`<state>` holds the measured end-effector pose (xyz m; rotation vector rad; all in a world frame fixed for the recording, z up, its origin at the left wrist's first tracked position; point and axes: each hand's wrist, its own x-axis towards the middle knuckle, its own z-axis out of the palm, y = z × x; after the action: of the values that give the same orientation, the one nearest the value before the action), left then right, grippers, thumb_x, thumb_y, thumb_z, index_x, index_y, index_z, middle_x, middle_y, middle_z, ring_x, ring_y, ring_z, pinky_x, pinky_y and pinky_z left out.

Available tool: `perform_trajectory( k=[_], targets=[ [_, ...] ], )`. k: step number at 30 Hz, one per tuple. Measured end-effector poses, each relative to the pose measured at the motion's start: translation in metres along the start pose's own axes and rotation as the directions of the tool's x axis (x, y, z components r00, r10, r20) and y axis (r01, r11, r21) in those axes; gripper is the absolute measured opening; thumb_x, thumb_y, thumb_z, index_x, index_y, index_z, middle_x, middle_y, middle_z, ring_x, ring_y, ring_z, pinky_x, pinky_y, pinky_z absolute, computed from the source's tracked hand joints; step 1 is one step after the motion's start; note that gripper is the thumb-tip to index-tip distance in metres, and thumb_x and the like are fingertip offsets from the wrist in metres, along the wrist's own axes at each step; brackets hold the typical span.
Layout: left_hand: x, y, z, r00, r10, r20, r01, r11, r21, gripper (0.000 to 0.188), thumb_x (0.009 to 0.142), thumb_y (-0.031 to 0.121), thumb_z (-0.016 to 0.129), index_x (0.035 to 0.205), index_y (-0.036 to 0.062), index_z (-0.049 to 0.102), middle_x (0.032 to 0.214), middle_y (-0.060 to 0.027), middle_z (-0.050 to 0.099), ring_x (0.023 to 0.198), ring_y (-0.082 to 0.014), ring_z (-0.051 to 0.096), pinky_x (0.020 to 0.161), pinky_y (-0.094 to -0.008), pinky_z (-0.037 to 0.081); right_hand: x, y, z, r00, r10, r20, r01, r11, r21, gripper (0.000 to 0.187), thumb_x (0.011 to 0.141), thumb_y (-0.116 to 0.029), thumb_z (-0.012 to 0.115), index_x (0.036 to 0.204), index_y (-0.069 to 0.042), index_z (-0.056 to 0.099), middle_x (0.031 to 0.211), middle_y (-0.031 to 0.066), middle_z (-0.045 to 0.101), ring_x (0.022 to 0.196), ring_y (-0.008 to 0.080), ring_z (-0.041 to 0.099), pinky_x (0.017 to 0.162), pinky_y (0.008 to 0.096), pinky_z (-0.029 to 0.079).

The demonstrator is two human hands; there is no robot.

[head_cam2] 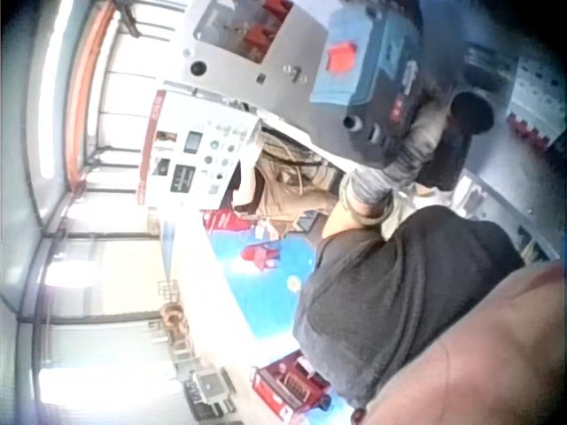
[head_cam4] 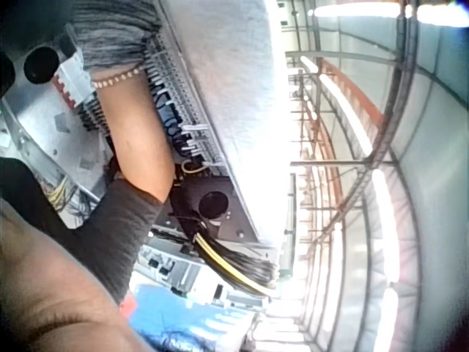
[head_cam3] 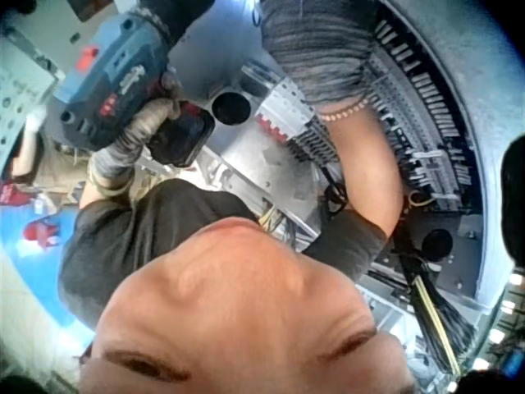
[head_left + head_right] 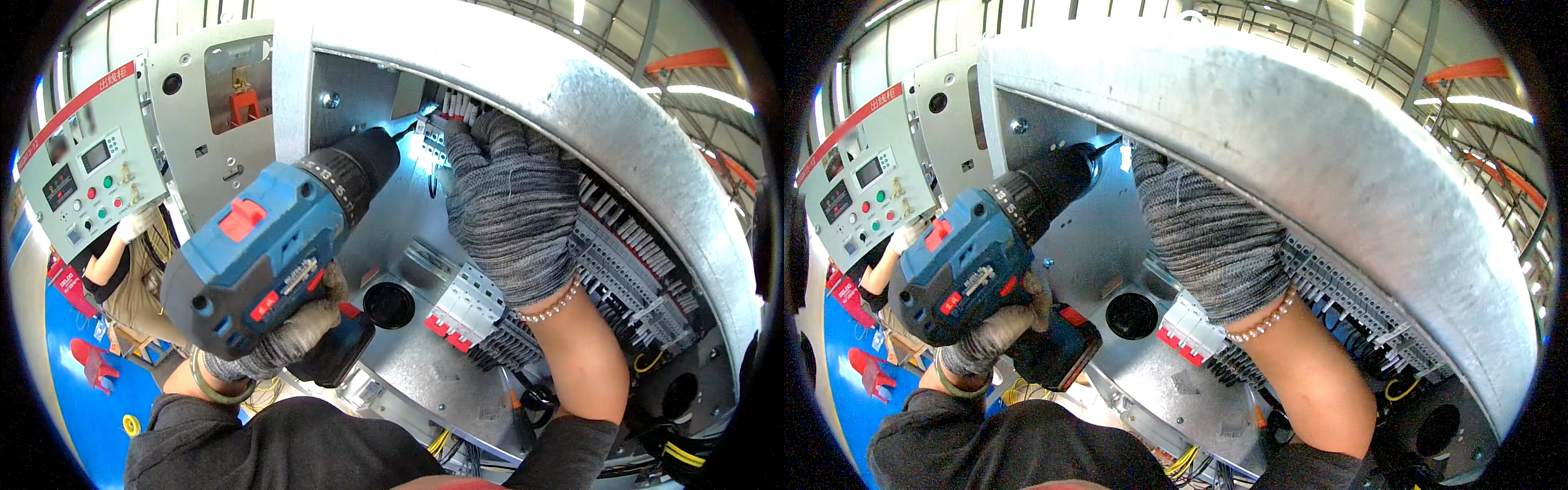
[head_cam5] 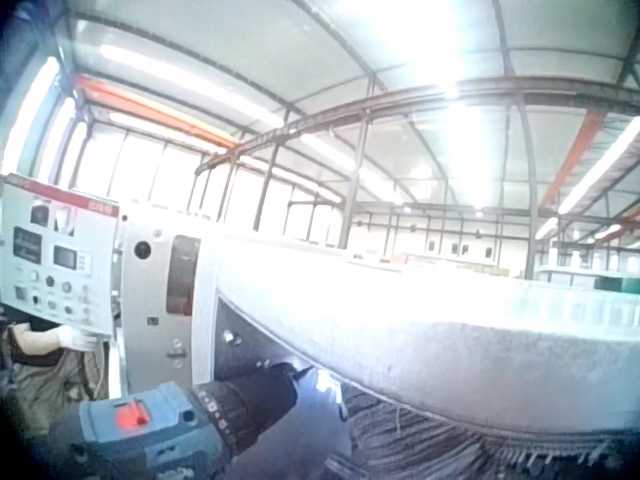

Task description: The person uses a cordless drill to fasten screws into an electrical cabinet, securing components and organizing wiring. The person repeatedly positions the drill, drives screws, and adjusts components within the cabinet.

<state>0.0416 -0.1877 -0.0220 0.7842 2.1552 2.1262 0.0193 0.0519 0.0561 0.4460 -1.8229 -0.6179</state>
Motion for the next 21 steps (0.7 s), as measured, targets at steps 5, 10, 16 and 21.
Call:
perform_trajectory(
  k=[5,10,16,21],
  targets=[
    [-0.001,-0.006,0.000,0.999,0.037,-0.030,-0.040,0.992,-0.117,0.029,0.072,0.006,0.071,0.101,0.0072,0.064,0.089,-0.0035,0.066,0.083,-0.0161,0.064,0.076,-0.0318,0.052,0.000,-0.002,0.002,0.998,0.048,0.045,-0.049,0.999,0.010,0.035,0.074,-0.022,0.066,0.108,-0.013,0.067,0.103,0.0097,0.061,0.093,0.0299,0.058,0.081,0.0484,0.046],
    [0.006,-0.019,-0.003,0.987,0.149,-0.065,-0.155,0.983,-0.102,0.035,0.070,0.005,0.072,0.103,0.0062,0.065,0.093,-0.0023,0.067,0.084,-0.0129,0.063,0.079,-0.0301,0.052,0.001,-0.004,-0.002,0.996,0.068,0.059,-0.067,0.997,-0.031,0.039,0.073,-0.028,0.069,0.111,-0.021,0.065,0.102,0.0074,0.058,0.095,0.0293,0.057,0.085,0.0496,0.044],
    [0.014,-0.005,-0.005,0.962,0.270,0.034,-0.269,0.962,-0.035,0.021,0.079,0.013,0.068,0.097,0.0051,0.063,0.075,-0.0023,0.062,0.068,-0.0119,0.059,0.063,-0.0282,0.050,-0.001,-0.004,0.002,0.996,0.082,0.024,-0.080,0.994,-0.079,0.044,0.074,-0.030,0.070,0.117,-0.023,0.063,0.108,0.0085,0.060,0.098,0.0297,0.058,0.088,0.0458,0.046],
    [0.014,-0.009,-0.001,0.964,0.259,0.061,-0.260,0.965,0.009,0.021,0.075,0.011,0.066,0.094,0.0025,0.064,0.078,-0.0063,0.065,0.065,-0.0177,0.064,0.062,-0.0304,0.053,0.000,-0.009,-0.008,0.982,0.117,0.146,-0.106,0.991,-0.083,0.043,0.080,-0.023,0.061,0.122,-0.013,0.058,0.122,0.0166,0.054,0.113,0.0314,0.053,0.093,0.0487,0.045]
  ],
)
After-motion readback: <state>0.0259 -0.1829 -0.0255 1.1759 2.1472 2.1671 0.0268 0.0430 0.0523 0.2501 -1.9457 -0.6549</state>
